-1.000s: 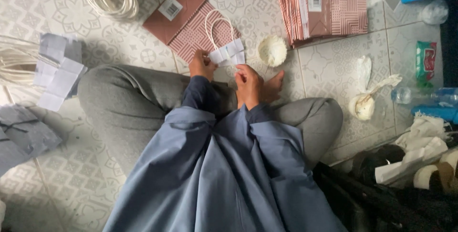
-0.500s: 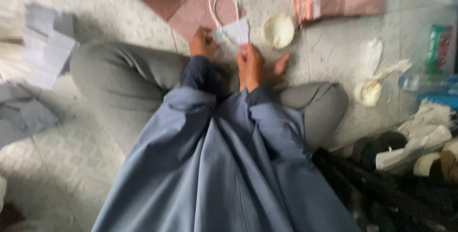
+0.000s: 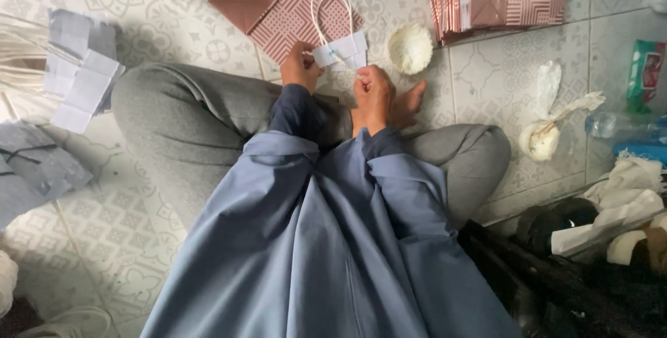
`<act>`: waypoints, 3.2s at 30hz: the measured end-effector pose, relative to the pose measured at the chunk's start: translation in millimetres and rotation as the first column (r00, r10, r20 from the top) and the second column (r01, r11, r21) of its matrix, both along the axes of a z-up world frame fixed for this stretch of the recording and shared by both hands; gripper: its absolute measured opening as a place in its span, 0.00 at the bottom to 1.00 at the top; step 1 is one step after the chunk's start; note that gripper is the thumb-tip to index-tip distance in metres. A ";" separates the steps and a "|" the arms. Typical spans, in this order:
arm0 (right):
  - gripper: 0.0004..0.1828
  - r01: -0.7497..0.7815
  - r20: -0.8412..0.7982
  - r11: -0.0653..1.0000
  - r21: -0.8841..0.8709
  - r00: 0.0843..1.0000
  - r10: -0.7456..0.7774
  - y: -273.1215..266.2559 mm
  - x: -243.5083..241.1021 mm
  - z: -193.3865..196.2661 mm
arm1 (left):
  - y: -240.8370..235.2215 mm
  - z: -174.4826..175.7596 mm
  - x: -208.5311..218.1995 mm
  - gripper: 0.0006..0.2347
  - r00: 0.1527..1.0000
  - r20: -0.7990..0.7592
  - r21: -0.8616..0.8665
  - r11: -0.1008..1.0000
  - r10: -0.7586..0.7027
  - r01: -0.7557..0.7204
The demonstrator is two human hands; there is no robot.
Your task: The person sits on the floor and assembles gift bags by applying adhesive from a small bowl to white paper tabs. They attach these tabs to the handles of patterned paper bags and press them into place. The person repeats this process for multiple bags, stacking the finished ones nearby.
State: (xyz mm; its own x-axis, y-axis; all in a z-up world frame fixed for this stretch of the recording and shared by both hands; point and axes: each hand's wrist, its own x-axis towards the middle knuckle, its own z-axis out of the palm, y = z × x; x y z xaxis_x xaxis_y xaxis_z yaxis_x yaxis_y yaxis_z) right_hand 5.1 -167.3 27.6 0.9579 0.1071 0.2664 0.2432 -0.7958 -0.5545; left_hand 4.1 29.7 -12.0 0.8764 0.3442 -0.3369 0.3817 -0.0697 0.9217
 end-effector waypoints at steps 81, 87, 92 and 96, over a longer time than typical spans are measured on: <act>0.03 -0.060 0.048 0.994 -0.092 0.997 0.064 -133.8 73.1 74.4 | -63.4 -53.7 129.4 0.27 0.916 0.386 -0.066 0.987 -0.109 0.145; 0.02 -0.031 -0.019 0.995 -0.091 0.999 0.030 -122.3 74.7 69.8 | -116.1 53.2 60.1 0.40 0.838 0.462 0.285 0.944 -0.289 0.169; 0.02 -0.091 -0.045 0.993 -0.074 0.995 0.088 -120.1 76.7 49.7 | -153.0 39.0 55.2 0.54 0.866 0.283 0.257 0.902 -0.412 0.346; 0.02 -0.124 -0.026 0.990 -0.067 0.992 0.122 -121.7 75.7 52.6 | -161.9 56.0 57.8 0.54 0.904 0.274 0.307 0.920 -0.329 0.241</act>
State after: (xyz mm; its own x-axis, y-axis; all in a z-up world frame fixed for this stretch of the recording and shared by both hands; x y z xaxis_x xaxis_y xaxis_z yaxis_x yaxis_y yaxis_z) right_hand 80.8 -289.1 80.2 0.9418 0.2420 0.2333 0.3301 -0.7969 -0.5059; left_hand 61.9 -132.2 44.1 0.9942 0.1003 0.0387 0.0028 -0.3847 0.9230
